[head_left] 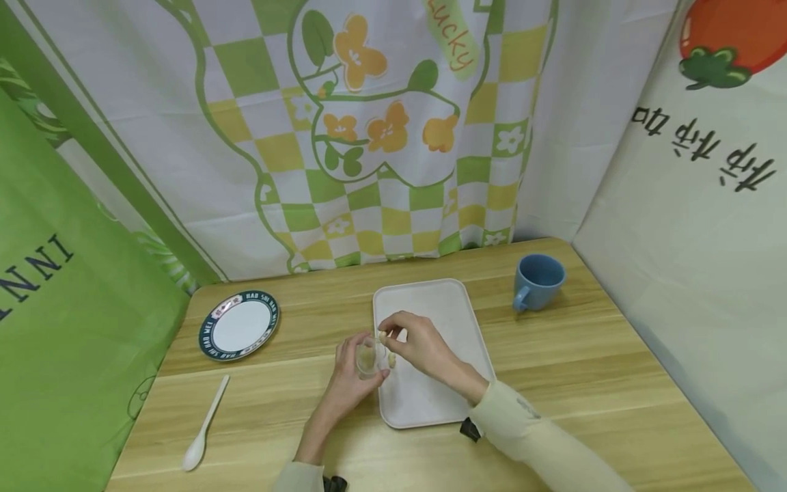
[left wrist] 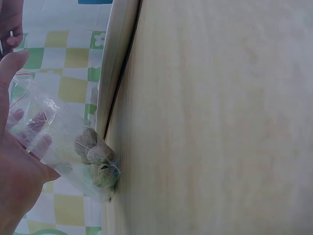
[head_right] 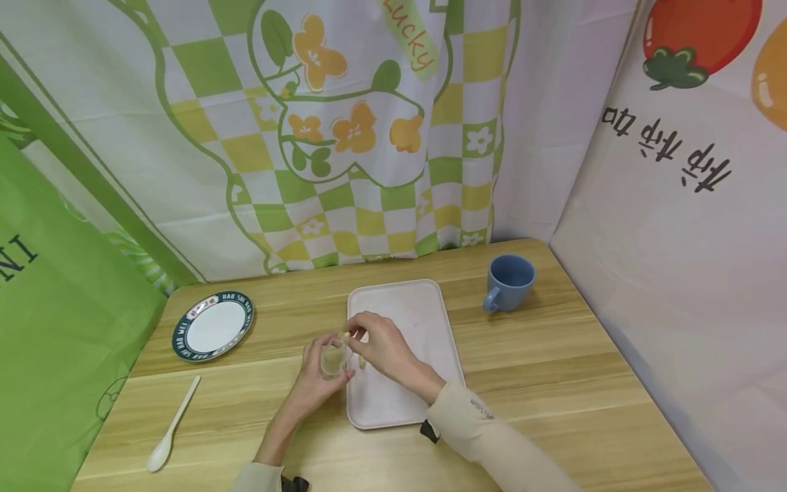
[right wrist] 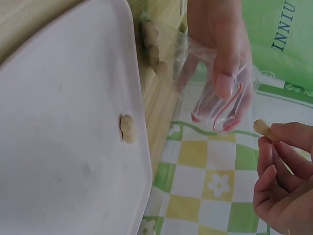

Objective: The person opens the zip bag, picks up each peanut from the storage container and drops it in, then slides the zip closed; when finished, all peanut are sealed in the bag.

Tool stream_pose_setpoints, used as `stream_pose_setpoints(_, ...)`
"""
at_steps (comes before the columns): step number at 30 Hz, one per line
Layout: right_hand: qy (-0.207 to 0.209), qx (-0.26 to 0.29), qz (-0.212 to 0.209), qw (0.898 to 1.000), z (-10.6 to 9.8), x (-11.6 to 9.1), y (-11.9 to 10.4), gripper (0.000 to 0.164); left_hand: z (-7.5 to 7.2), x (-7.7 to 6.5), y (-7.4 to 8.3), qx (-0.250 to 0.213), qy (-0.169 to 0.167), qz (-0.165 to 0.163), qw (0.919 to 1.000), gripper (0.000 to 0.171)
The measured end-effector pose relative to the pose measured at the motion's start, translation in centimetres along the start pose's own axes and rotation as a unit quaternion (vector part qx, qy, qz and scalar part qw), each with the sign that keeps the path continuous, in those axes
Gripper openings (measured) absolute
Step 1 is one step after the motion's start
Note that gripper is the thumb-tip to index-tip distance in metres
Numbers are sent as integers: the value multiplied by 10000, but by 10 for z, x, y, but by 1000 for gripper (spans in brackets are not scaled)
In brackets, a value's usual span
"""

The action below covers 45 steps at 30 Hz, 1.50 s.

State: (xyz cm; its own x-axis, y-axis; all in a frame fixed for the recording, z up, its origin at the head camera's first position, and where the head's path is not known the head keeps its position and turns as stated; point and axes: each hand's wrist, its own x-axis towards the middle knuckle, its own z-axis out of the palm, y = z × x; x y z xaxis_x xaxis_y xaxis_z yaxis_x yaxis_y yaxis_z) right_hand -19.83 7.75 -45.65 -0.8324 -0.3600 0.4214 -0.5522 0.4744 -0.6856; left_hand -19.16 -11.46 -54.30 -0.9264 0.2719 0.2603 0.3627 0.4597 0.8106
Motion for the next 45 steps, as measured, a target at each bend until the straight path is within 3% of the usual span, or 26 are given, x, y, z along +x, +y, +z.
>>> stream_pose_setpoints(10, -409, 34, -383, 9984, 14, -3, -3, 18, -2, -1, 1, 14, -11, 23, 10000, 74)
stream_pose_setpoints(21, -618, -669, -434, 9949, 20, -4, 0, 20, -4, -3, 2, -116, -91, 27, 9999, 75)
stream_pose_setpoints(24, -478, -678, -498, 9953, 16, -2, 1, 18, -4, -3, 2, -67, -93, 32, 9999, 75)
stream_pose_setpoints(27, -69, -599, -395, 9974, 11, 1, 5, 15, -4, -3, 2, 6, -62, 15, 10000, 75)
stream_pose_setpoints(31, 328, -699, 149, 9969, 7, 7, 17, 11, -3, -3, 1, 51, 26, 49, 10000, 76)
stream_pose_setpoints(33, 164, -869, 531, 9947, 9, 9, 24, 9, -4, -3, 1, 80, 60, 68, 9999, 76)
stream_pose_setpoints(37, -655, -1317, 1128, 9827, 20, 11, 39, 10, -4, -4, 1, 93, 93, 66, 9999, 76)
stream_pose_setpoints(40, -1172, -1569, 1324, 9716, 30, 10, 46, 15, -5, -4, 1, 63, 75, 53, 9999, 76)
stream_pose_setpoints(45, -1460, -1676, 1428, 9645, 42, 9, 49, 13, -6, -5, 1, 15, -55, -30, 10000, 76)
